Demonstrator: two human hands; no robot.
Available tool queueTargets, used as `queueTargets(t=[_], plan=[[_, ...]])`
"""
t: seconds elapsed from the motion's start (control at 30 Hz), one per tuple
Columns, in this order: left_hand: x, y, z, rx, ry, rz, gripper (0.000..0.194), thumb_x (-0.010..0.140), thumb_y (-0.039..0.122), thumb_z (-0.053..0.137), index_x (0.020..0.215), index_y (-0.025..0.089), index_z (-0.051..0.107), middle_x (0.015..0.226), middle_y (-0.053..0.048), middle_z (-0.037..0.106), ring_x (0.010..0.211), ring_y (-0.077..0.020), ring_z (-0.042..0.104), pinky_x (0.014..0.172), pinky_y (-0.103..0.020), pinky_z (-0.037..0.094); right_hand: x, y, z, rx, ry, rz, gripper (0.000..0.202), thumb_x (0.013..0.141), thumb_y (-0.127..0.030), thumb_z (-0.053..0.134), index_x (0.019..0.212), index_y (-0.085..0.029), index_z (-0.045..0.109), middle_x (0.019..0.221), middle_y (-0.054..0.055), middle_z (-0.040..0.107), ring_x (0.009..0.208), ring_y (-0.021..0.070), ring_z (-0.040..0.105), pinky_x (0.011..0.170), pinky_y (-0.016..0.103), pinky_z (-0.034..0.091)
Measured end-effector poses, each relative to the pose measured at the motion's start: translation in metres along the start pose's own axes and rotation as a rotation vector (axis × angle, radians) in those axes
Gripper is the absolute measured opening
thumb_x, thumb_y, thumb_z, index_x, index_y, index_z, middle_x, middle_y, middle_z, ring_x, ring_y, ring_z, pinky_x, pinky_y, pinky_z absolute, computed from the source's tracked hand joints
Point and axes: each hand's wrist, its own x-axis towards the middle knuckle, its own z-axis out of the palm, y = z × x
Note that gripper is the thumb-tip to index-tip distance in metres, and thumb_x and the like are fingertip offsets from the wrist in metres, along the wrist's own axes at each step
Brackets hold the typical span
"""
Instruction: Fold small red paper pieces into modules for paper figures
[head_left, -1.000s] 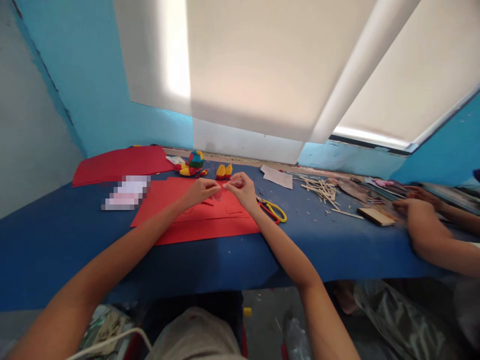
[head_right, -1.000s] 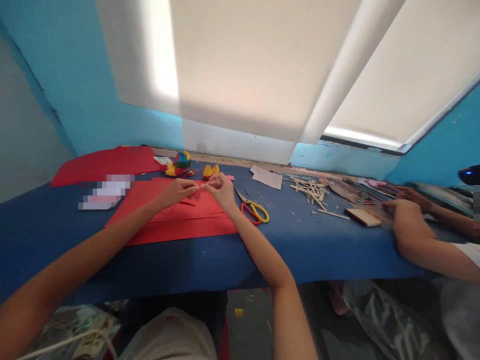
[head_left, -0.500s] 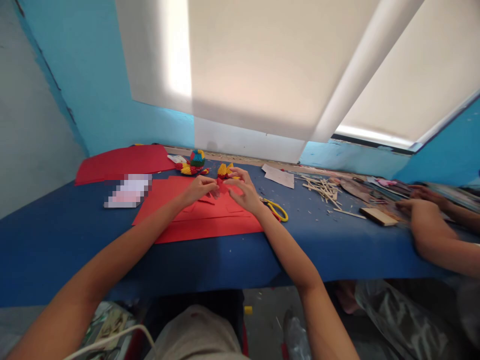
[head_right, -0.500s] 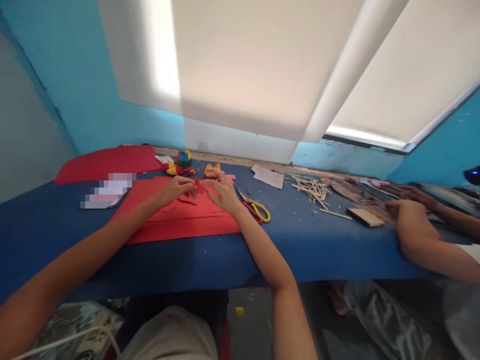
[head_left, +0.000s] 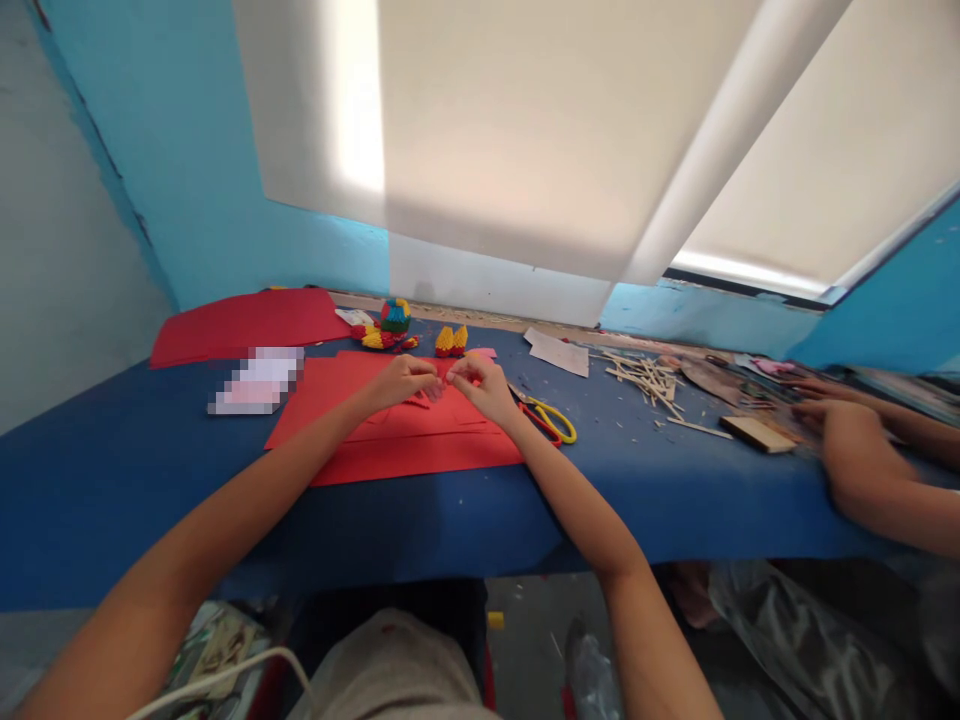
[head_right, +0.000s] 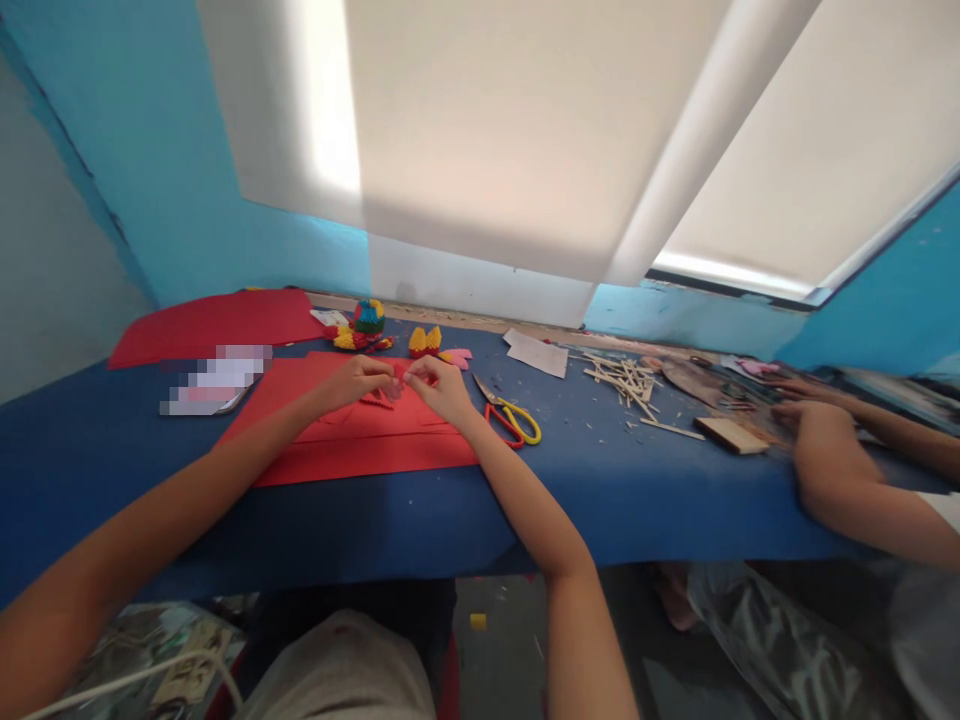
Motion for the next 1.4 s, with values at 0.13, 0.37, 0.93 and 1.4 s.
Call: queueTargets(t=[0.13,0.37,0.93,1.4], plan=[[0.0,-0.003,-0.002,0.082,-0.026,0.067,0.021,0.075,0.03,0.053,0.067,0.013,0.064,0.069,-0.005,0.066,0.067,-0.0163,0.064,0.057,-0.024,0.052,-0.001,0.0,0.002,0.019,0.039,0.03,0.012,0.08,-0.026,0.059,0.071,-0.017,0.06,0.065,0.0,0.063,0.058,0.0107,0.053,0.054,0.023,0.04],[0.005,-0.019,-0.002,0.418,0.069,0.246,0.022,0.077,0.024,0.047,0.064,0.014,0.062,0.059,-0.002,0.062,0.055,-0.0112,0.057,0.048,-0.018,0.041,-0.001,0.002,0.006,-0.009,0.062,0.064,0.013,0.081,-0.026,0.057,0.07,-0.018,0.055,0.064,-0.001,0.059,0.06,0.0115,0.053,0.058,0.024,0.041],[0.009,-0.021,0.009,0.044,0.071,0.208,0.017,0.069,0.024,0.045,0.059,0.014,0.055,0.055,-0.001,0.059,0.05,-0.0107,0.056,0.047,-0.02,0.047,0.006,0.016,-0.003,0.307,0.048,0.235,0.045,0.083,-0.058,0.049,0.107,-0.022,0.06,0.083,0.003,0.068,0.075,0.0143,0.063,0.068,0.027,0.05],[0.004,-0.017,0.004,-0.097,0.032,0.103,0.027,0.08,0.039,0.054,0.08,0.014,0.062,0.072,-0.003,0.063,0.063,-0.0121,0.059,0.052,-0.02,0.047,0.002,0.011,-0.015,0.084,-0.038,-0.079,0.01,0.078,-0.032,0.066,0.08,-0.024,0.072,0.109,0.006,0.062,0.106,0.0186,0.057,0.096,0.036,0.042]])
